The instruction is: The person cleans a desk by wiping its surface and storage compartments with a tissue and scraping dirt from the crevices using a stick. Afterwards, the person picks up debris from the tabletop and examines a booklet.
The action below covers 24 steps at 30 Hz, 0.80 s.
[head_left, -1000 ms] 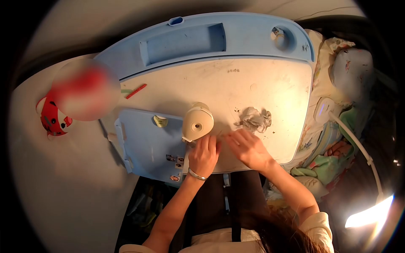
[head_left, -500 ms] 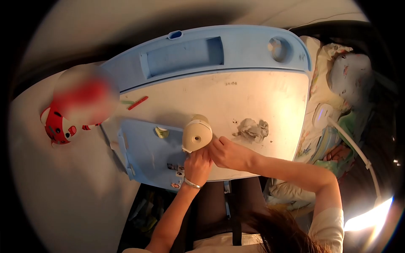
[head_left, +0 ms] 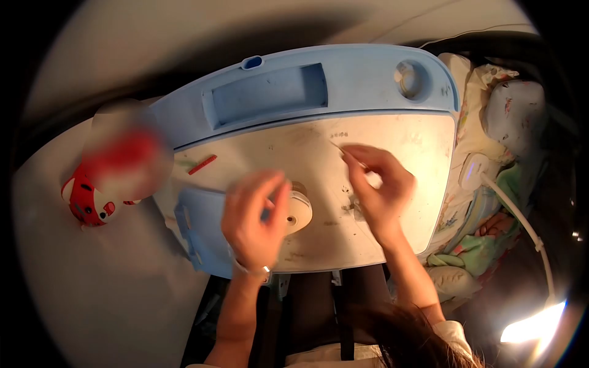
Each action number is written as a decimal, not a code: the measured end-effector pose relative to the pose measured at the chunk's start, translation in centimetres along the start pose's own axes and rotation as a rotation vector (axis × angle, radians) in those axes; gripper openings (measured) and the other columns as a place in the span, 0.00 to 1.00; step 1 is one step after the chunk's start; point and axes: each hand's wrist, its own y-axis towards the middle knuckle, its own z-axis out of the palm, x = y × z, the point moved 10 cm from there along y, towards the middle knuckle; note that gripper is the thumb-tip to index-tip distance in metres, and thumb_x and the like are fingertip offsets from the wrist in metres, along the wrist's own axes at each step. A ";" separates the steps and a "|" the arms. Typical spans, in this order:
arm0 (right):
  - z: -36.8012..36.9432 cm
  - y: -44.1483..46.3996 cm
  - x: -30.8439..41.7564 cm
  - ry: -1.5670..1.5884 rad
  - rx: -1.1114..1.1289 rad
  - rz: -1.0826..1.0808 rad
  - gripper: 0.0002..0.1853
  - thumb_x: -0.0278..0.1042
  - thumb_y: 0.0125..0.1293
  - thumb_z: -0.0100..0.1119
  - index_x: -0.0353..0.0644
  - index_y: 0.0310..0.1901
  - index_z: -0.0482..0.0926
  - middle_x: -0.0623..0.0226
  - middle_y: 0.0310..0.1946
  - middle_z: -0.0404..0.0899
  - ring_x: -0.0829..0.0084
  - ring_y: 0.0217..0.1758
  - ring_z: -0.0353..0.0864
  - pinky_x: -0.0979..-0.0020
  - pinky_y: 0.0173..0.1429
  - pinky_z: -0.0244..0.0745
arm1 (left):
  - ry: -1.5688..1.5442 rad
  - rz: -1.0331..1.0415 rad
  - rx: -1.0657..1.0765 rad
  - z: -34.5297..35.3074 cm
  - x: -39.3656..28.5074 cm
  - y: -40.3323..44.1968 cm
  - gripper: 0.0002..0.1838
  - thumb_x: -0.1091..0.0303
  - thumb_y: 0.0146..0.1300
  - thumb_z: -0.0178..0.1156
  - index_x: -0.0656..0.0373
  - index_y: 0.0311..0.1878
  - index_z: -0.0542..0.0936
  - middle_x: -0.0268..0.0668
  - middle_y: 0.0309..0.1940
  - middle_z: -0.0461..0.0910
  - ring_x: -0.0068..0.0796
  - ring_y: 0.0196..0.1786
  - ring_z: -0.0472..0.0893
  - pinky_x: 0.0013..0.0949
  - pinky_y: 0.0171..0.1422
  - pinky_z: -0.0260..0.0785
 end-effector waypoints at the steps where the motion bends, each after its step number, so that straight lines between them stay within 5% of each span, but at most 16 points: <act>1: 1.3 0.7 -0.6 -0.068 -0.033 -0.088 0.05 0.20 0.55 0.65 0.36 0.34 0.81 0.65 0.33 0.85 0.79 0.29 0.81 0.79 0.32 0.76 | 0.020 -0.022 -0.017 0.2 1.2 1.2 0.10 0.77 0.54 0.68 0.59 0.40 0.82 0.36 0.39 0.83 0.29 0.34 0.78 0.25 0.27 0.70; 8: 6.7 1.0 -1.5 -0.166 -0.146 -0.286 0.08 0.19 0.50 0.66 0.39 0.31 0.78 0.66 0.31 0.83 0.69 0.26 0.79 0.71 0.31 0.76 | 0.317 0.329 0.186 4.5 3.2 6.1 0.20 0.75 0.48 0.69 0.58 0.48 0.82 0.36 0.49 0.80 0.37 0.52 0.77 0.36 0.58 0.68; 16: 7.2 1.5 -0.5 -0.146 -0.134 -0.382 0.10 0.18 0.43 0.65 0.39 0.28 0.75 0.65 0.31 0.81 0.64 0.30 0.78 0.67 0.34 0.76 | 0.243 0.253 0.199 6.8 5.5 5.4 0.23 0.74 0.42 0.71 0.57 0.47 0.82 0.34 0.45 0.79 0.39 0.49 0.76 0.39 0.56 0.67; 24: 9.7 1.3 -0.8 -0.296 -0.106 -0.428 0.08 0.18 0.47 0.60 0.39 0.27 0.70 0.65 0.23 0.71 0.62 0.29 0.73 0.64 0.31 0.73 | 0.228 0.233 0.188 6.7 5.7 5.3 0.22 0.79 0.44 0.67 0.56 0.46 0.83 0.35 0.45 0.80 0.38 0.48 0.76 0.36 0.54 0.70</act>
